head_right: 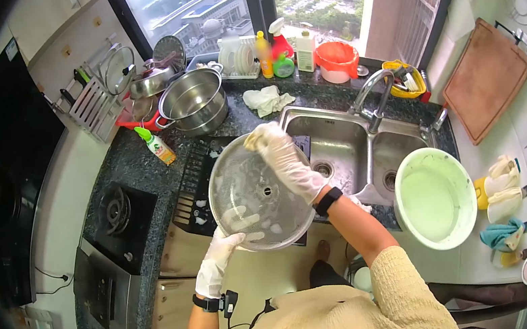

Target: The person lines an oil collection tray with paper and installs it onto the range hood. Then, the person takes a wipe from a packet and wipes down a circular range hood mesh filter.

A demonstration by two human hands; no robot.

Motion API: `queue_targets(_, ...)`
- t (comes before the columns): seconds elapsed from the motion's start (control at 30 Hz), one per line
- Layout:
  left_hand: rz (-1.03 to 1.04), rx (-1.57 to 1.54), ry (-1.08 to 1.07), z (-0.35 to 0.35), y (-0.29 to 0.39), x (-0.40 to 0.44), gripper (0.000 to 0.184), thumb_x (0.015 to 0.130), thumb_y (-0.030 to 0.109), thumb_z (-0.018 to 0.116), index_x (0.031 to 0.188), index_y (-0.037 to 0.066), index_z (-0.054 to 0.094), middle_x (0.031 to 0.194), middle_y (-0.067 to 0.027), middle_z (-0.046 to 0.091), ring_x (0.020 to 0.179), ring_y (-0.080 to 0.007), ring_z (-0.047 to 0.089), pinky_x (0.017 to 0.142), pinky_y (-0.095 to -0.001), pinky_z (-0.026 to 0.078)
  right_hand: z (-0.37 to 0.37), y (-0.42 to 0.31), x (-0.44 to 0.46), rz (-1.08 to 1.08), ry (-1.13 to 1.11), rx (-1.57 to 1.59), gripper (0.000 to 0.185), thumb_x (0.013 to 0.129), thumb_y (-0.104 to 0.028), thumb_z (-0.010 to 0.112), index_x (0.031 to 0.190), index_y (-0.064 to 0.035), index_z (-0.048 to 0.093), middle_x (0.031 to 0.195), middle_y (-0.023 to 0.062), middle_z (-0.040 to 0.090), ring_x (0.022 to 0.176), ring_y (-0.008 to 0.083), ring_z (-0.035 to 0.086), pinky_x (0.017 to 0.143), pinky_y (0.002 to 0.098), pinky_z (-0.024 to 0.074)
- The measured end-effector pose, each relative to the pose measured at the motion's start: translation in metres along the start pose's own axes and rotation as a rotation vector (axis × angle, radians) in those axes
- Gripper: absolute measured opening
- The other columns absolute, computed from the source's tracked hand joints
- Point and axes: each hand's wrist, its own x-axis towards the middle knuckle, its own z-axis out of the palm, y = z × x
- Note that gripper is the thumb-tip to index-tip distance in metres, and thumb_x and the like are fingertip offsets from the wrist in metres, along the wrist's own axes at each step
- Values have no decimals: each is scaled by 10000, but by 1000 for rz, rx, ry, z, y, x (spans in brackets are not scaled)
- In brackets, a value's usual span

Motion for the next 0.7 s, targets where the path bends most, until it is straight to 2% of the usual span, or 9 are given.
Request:
queue_targets(0.07, 30, 21, 13, 4, 4, -6, 696, 774, -19, 617, 1411, 20, 340, 1328, -236, 523, 1127, -395, 590, 961, -485, 499, -1, 12, -9, 55, 149, 61, 97, 824, 92, 597, 861, 6, 621, 811, 93, 647, 738, 182, 636, 654, 299, 514)
queue_targets(0.1, 44, 29, 12, 6, 5, -4, 690, 777, -17, 608, 1412, 16, 338, 1324, -234, 528, 1127, -394, 590, 959, -483, 499, 4, -8, -21, -75, 154, -146, 106, 821, 83, 597, 861, -10, 633, 836, 102, 647, 771, 222, 632, 693, 318, 507)
queue_targets(0.23, 130, 77, 113, 2, 10, 6, 657, 762, 10, 613, 1375, -44, 382, 1314, -218, 541, 1178, -342, 561, 982, -447, 485, 34, -28, -102, -122, -118, -158, 68, 833, 5, 578, 864, -42, 615, 825, 146, 590, 832, 323, 600, 734, 369, 495)
queue_targets(0.37, 91, 41, 231, -6, 23, 0, 741, 744, -62, 524, 1437, -8, 268, 1333, -235, 503, 1128, -370, 589, 978, -468, 505, -14, -5, -139, 69, -189, -222, 56, 839, -35, 618, 890, -44, 639, 848, 143, 621, 804, 303, 621, 715, 362, 511)
queue_targets(0.43, 116, 37, 252, -6, 26, 1, 764, 731, -60, 534, 1434, -19, 239, 1339, -249, 485, 1143, -390, 570, 976, -490, 507, -49, 12, -150, 240, -53, -165, 95, 871, -86, 645, 955, -47, 668, 924, 104, 669, 814, 217, 630, 734, 329, 507)
queue_targets(0.47, 131, 34, 268, -9, 26, 0, 776, 725, -58, 538, 1433, -24, 225, 1341, -256, 476, 1151, -400, 560, 975, -501, 507, -76, -19, -139, 689, -64, 175, 111, 881, -112, 657, 966, -41, 665, 963, 71, 681, 840, 192, 625, 776, 323, 495)
queue_targets(0.5, 175, 51, 294, -18, 22, 1, 782, 726, -47, 556, 1436, -17, 231, 1342, -258, 478, 1135, -411, 570, 950, -498, 522, -99, 4, -154, 765, -39, 354, 222, 893, -123, 640, 1096, -34, 639, 1132, 99, 653, 1025, 210, 616, 900, 330, 469)
queue_targets(0.57, 263, 86, 340, -48, 2, 9, 795, 728, -25, 590, 1442, -4, 242, 1344, -261, 483, 1104, -432, 590, 901, -492, 553, -126, 12, -164, 744, 57, 1055, 335, 892, -86, 590, 1213, 3, 551, 1240, 139, 596, 1132, 228, 580, 1013, 353, 430)
queue_targets(0.7, 163, 10, 299, -47, 6, -2, 796, 717, -51, 575, 1432, -19, 225, 1339, -280, 451, 1152, -444, 543, 942, -529, 524, -153, 16, -185, 796, 169, 1196, 411, 899, -110, 579, 1286, -5, 489, 1327, 154, 536, 1223, 250, 527, 1065, 384, 392)
